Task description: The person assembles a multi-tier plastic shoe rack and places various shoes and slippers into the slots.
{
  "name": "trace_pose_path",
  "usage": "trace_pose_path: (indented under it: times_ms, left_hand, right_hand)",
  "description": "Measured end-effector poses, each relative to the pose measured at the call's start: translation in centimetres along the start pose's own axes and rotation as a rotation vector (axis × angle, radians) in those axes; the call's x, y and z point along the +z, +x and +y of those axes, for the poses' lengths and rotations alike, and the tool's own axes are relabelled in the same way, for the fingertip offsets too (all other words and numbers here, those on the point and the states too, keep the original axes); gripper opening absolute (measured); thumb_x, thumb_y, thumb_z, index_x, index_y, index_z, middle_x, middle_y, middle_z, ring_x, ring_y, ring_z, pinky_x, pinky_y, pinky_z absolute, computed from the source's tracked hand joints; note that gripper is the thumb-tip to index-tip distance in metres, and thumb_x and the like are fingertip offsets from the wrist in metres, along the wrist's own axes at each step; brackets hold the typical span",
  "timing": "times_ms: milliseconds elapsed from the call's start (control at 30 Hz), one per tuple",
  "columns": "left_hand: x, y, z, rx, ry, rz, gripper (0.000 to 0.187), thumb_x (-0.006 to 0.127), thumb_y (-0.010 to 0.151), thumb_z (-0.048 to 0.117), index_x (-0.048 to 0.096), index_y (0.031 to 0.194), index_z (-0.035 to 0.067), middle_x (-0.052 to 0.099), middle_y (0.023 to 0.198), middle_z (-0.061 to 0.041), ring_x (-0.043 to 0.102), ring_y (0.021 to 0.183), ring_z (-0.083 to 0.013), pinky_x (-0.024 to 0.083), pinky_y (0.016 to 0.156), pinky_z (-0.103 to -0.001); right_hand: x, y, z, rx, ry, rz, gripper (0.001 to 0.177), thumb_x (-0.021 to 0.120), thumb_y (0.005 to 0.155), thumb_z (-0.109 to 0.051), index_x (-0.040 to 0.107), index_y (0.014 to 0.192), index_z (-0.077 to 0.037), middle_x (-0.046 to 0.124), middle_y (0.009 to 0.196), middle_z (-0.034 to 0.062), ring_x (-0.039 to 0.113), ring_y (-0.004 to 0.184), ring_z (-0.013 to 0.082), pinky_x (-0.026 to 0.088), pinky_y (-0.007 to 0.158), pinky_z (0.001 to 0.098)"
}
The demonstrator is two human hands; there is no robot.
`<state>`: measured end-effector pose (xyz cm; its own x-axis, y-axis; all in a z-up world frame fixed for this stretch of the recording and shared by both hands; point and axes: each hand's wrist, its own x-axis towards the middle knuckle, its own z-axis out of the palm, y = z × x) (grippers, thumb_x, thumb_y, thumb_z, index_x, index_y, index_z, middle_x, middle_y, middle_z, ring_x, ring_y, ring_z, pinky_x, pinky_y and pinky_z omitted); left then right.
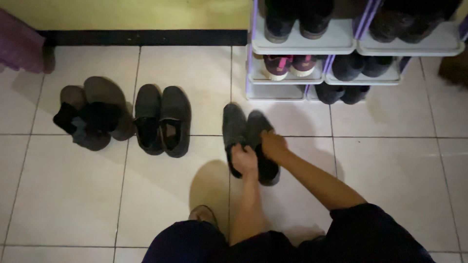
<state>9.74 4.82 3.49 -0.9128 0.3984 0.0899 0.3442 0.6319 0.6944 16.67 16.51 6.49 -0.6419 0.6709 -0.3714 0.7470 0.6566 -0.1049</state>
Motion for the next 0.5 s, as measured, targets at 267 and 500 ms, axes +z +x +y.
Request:
trace_pose_path:
  times_ms: [267,500]
  left_hand:
    - [7.2,-4.5,1.9,0.000,-0.107,-0.088,0.017,0.062,0.095,0.022,0.073,0.093,0.009,0.069,0.094,-0.017,0.067,0.089,-0.0374,0.054,0.081,-0.048]
    - [0.9,-2.0,5.5,-0.603,0.121,-0.049,0.048,0.076,0.078,0.029,0.062,0.121,0.014,0.061,0.121,-0.016,0.059,0.113,-0.0389,0.048,0.094,-0.053]
  right_hand:
    - [-0.9,-1.3,6.4,0.179,0.134,0.006,0.042,0.051,0.099,-0.023,0.055,0.138,-0.009,0.064,0.121,0.0264,0.069,0.100,0.0448,0.056,0.085,0.0535]
    - [4.3,-2.6,6.6,0.228,0.002,-0.244,0.031,0.065,0.092,-0.025,0.075,0.108,0.000,0.069,0.122,0.0237,0.067,0.114,0.0401,0.056,0.094,0.0479]
